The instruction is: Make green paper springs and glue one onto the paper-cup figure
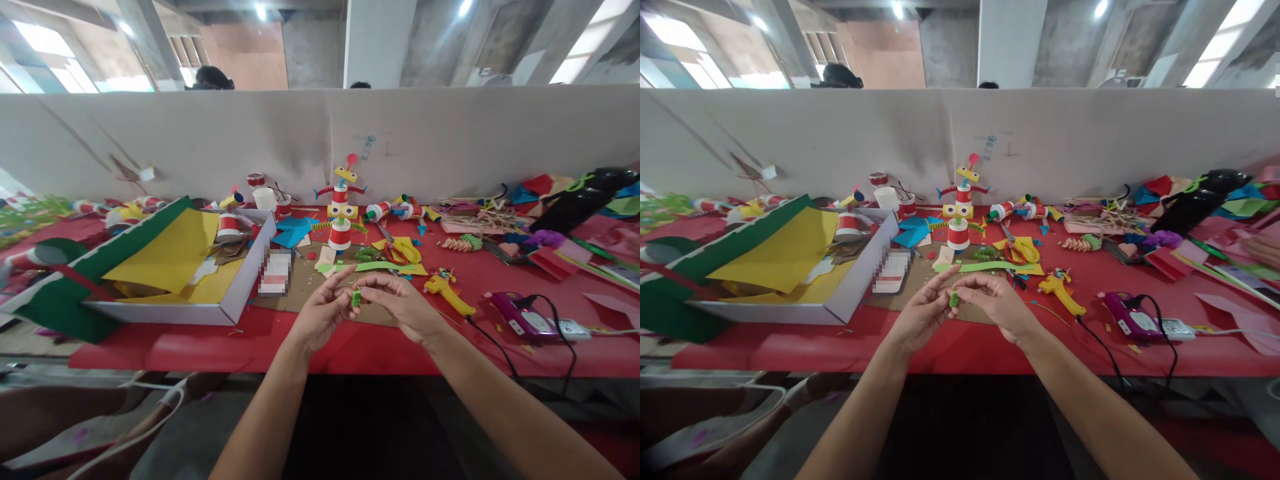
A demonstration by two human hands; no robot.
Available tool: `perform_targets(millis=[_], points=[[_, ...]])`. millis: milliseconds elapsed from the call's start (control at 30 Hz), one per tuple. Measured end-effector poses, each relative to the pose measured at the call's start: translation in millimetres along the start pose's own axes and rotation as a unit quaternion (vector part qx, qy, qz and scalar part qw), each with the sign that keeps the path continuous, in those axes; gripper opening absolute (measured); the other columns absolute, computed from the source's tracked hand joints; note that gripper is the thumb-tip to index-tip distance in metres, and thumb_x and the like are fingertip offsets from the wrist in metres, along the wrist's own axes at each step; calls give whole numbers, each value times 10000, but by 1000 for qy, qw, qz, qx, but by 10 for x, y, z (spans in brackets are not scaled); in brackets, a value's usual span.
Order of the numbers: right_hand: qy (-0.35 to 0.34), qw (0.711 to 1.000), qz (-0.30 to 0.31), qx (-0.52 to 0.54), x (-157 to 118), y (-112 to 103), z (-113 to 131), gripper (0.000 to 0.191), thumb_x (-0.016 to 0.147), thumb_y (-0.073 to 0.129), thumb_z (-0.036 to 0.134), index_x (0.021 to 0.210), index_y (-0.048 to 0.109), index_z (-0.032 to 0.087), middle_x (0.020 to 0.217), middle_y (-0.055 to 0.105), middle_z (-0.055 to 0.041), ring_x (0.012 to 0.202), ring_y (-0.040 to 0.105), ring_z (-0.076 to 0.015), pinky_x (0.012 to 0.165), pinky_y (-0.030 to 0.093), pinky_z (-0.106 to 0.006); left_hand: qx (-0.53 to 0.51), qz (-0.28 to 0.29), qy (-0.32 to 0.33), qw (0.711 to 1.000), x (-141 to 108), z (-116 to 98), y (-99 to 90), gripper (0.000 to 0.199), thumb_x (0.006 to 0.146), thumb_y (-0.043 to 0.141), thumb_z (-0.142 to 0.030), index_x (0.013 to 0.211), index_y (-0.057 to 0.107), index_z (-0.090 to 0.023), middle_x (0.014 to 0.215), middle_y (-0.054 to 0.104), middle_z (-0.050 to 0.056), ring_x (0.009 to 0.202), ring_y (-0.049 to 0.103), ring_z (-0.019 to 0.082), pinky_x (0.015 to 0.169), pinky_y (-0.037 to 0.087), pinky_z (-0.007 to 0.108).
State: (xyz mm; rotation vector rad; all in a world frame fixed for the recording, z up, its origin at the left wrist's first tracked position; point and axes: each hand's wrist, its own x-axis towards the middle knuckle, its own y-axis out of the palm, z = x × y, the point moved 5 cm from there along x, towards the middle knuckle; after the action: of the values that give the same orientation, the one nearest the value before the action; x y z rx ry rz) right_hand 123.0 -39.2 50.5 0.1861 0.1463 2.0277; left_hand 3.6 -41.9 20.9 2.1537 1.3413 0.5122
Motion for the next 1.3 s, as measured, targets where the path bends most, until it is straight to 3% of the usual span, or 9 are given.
perform_targets(millis=[133, 267, 533, 767, 1100, 1300], points=[[-33, 995, -81, -50, 33, -131, 36, 117, 777, 635, 295, 847, 684, 216, 878, 667, -17, 816, 587, -138, 769, 451, -297, -25, -55, -14, 998, 8, 80, -25, 365, 809, 602, -216, 1168, 584, -156, 889, 684, 79, 791, 666, 163, 755, 520, 272], [-60, 985, -128, -98, 55, -236, 97, 126, 750, 659, 308, 831, 694, 218, 858, 661, -14, 828, 574, -143, 793, 441, -297, -77, -126, -26, 989, 10, 181, -17, 220, 790, 608, -127, 1005, 649, -100, 888, 709, 108, 849, 673, 174, 808, 520, 269], [-74, 983, -124, -110, 28, -217, 12, 160, 776, 628, 325, 882, 691, 222, 938, 653, -31, 886, 580, -170, 822, 444, -321, -155, -211, -35, 964, 58, 254, 30, 207, 753, 581, -6, 920, 669, -91, 797, 708, 71, 744, 680, 131, 732, 539, 204], [-70, 981, -157, -84, -58, -289, -48, 320, 788, 615, 304, 1106, 614, 265, 1044, 609, -31, 944, 535, -169, 794, 434, -304, -174, -229, -27, 957, 64, 265, 3, 203, 746, 588, 0, 891, 663, -122, 771, 702, 41, 690, 669, 97, 650, 535, 154], [-40, 975, -212, -55, -236, -328, -313, 293, 738, 663, 326, 1020, 633, 250, 948, 632, -32, 906, 553, -181, 750, 443, -292, -341, -249, -105, 900, 103, 369, -74, 159, 836, 497, -32, 845, 631, -116, 747, 696, 35, 692, 675, 93, 627, 549, 149], [-9, 974, -223, -47, -296, -317, -405, 273, 714, 680, 336, 969, 653, 239, 936, 645, -41, 900, 566, -193, 739, 451, -301, -343, -248, -115, 899, 92, 373, -101, 158, 858, 480, -59, 826, 625, -113, 745, 693, 38, 688, 671, 84, 627, 548, 144]])
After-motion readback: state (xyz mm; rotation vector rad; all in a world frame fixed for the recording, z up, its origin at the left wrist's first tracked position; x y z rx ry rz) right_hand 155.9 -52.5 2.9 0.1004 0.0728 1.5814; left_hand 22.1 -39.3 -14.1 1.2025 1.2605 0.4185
